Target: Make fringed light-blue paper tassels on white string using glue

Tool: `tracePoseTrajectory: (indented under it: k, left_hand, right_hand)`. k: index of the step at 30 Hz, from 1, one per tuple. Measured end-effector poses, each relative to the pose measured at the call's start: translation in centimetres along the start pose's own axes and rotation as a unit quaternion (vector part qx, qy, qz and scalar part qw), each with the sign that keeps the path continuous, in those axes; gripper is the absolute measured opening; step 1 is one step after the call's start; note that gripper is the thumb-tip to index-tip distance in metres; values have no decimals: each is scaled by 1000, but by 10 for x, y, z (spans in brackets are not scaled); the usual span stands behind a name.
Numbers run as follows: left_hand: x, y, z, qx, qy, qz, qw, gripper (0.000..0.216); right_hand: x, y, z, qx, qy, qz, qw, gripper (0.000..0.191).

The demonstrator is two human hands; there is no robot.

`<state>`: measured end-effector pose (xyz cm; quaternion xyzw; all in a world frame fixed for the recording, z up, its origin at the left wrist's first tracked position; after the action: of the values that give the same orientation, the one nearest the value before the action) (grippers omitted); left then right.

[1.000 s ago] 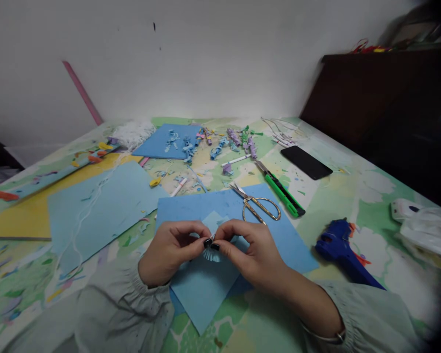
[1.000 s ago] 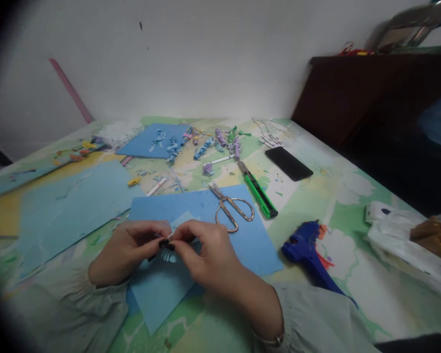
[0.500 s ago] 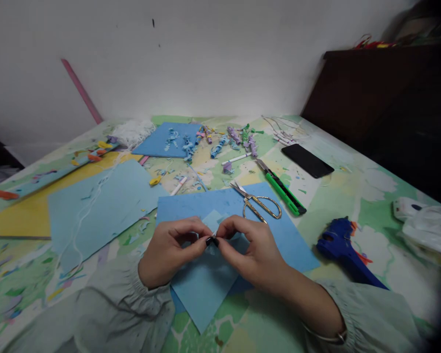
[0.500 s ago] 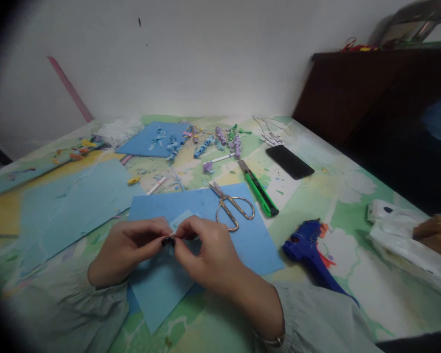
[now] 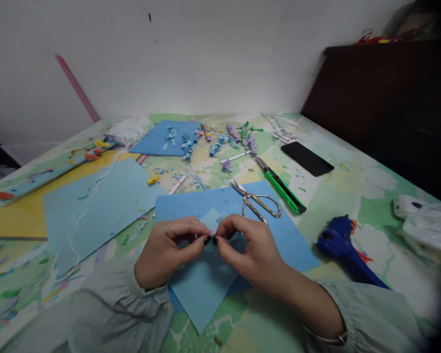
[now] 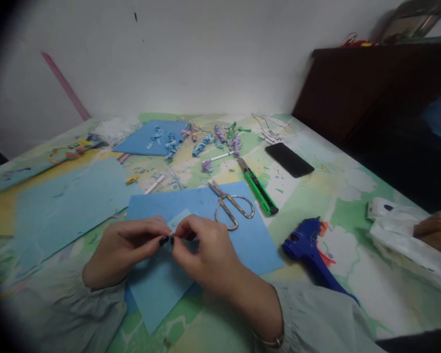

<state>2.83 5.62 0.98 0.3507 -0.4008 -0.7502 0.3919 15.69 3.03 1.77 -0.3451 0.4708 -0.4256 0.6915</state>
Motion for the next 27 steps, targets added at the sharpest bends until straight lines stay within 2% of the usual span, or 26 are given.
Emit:
tracePoseTrajectory:
  k: [9,14,16,20,27]
  left_hand:
    - [2,4,3,-68,27,-6,997,11]
    - [2,-1,6,-45,40,22,998,11]
    - [2,-2,5,-27,36,27,999,10]
    - [1,3,3,-12,25,4,1000,11]
    - [3,9,3,-18,12,-28,999,13]
  right_hand:
    - [0,2,-3,-13,-10,-4,1000,5]
    - [-2,6,-1,-63,-21,-39,997,16]
    - [-4,8,1,-72,-19,-51,996,14]
    - [-5,9,1,-91,-33,-65,993,6]
    - [-6,12,2,-139,-39,-75,987,4]
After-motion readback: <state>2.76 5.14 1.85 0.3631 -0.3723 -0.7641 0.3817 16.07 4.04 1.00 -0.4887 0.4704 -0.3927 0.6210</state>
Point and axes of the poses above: each hand's wrist, its own x-axis away from the middle knuckle, its own z-axis out of the back of the hand, y = z × x, the point moved 7 cm from there along -x, towards the middle knuckle, and after that the axes turned 7 degrees about -x, right-handed, at the moved point
